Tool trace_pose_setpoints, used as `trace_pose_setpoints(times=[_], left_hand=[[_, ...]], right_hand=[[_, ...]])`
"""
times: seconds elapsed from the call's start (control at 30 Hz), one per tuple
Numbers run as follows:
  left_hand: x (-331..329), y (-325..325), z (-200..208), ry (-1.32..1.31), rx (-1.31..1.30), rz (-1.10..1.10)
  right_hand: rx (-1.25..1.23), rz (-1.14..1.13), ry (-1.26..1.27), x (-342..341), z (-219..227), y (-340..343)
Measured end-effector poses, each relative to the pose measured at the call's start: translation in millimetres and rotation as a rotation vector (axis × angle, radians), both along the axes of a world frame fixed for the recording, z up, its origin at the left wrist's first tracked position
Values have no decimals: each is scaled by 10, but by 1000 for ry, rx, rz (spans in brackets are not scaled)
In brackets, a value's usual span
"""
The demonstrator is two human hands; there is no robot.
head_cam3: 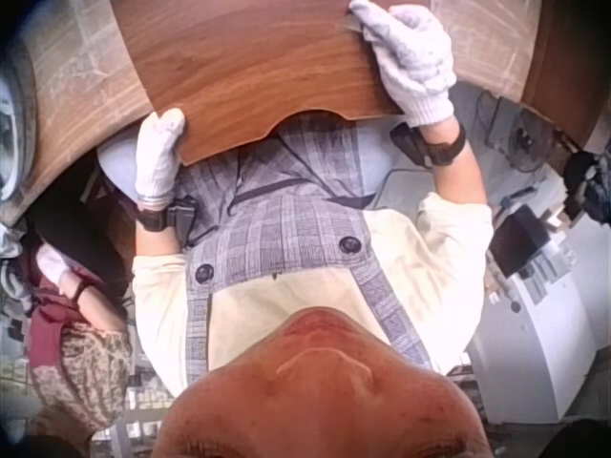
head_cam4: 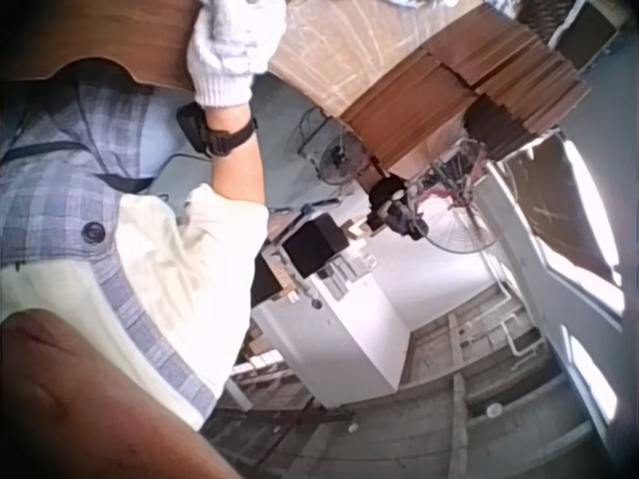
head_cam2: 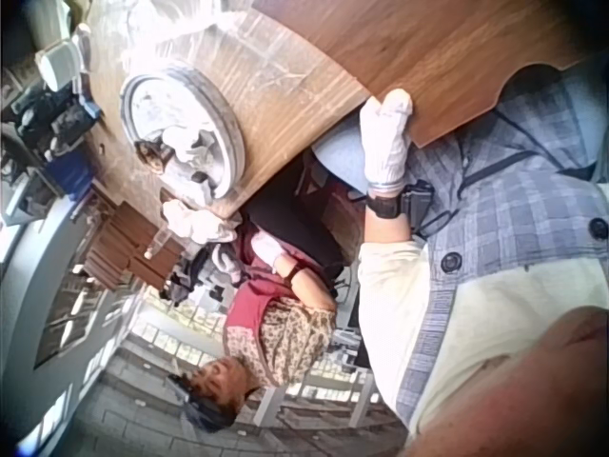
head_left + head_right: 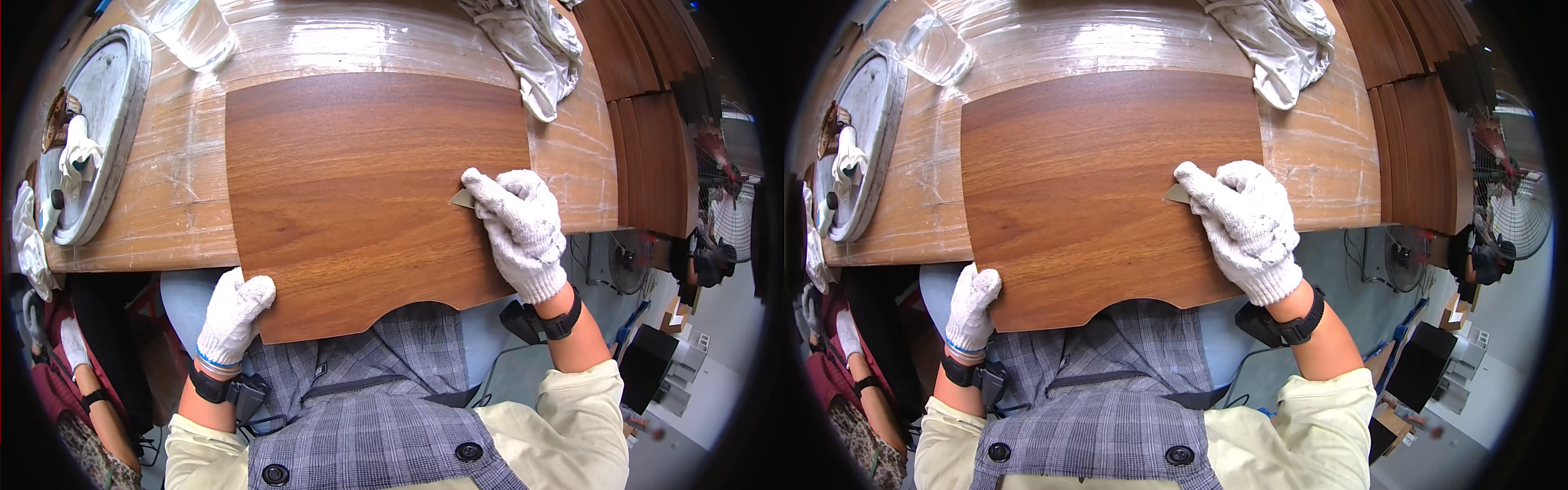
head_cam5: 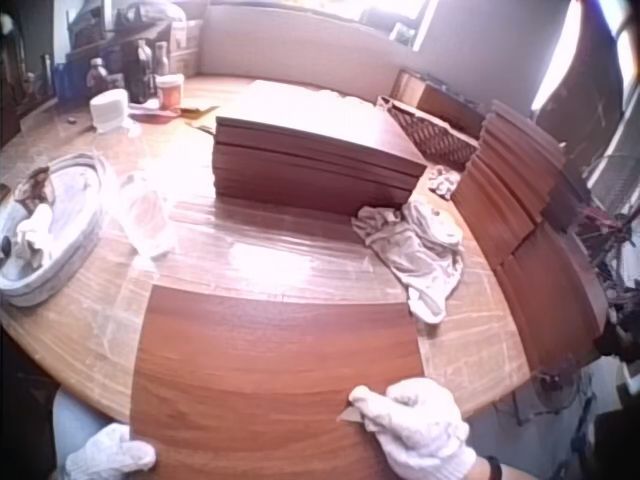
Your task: Cleaning and scraping wood furniture panels using a cloth, liquid, and a small scraper.
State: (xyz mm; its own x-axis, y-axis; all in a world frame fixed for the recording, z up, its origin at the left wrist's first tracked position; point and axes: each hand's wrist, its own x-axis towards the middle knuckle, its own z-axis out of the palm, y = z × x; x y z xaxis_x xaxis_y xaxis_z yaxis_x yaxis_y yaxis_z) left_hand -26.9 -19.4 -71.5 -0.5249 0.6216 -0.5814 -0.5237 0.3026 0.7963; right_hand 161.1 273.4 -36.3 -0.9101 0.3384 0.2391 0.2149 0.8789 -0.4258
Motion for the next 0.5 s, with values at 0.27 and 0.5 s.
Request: trace_pose_setpoints(times=[0.27,0.5], left_hand=[[18,1,5,-15,42,13],[1,-66,-49,12,26,-93]], right_hand=[[18,7,23,-5,20,7],[43,20,48,20,-8,26]])
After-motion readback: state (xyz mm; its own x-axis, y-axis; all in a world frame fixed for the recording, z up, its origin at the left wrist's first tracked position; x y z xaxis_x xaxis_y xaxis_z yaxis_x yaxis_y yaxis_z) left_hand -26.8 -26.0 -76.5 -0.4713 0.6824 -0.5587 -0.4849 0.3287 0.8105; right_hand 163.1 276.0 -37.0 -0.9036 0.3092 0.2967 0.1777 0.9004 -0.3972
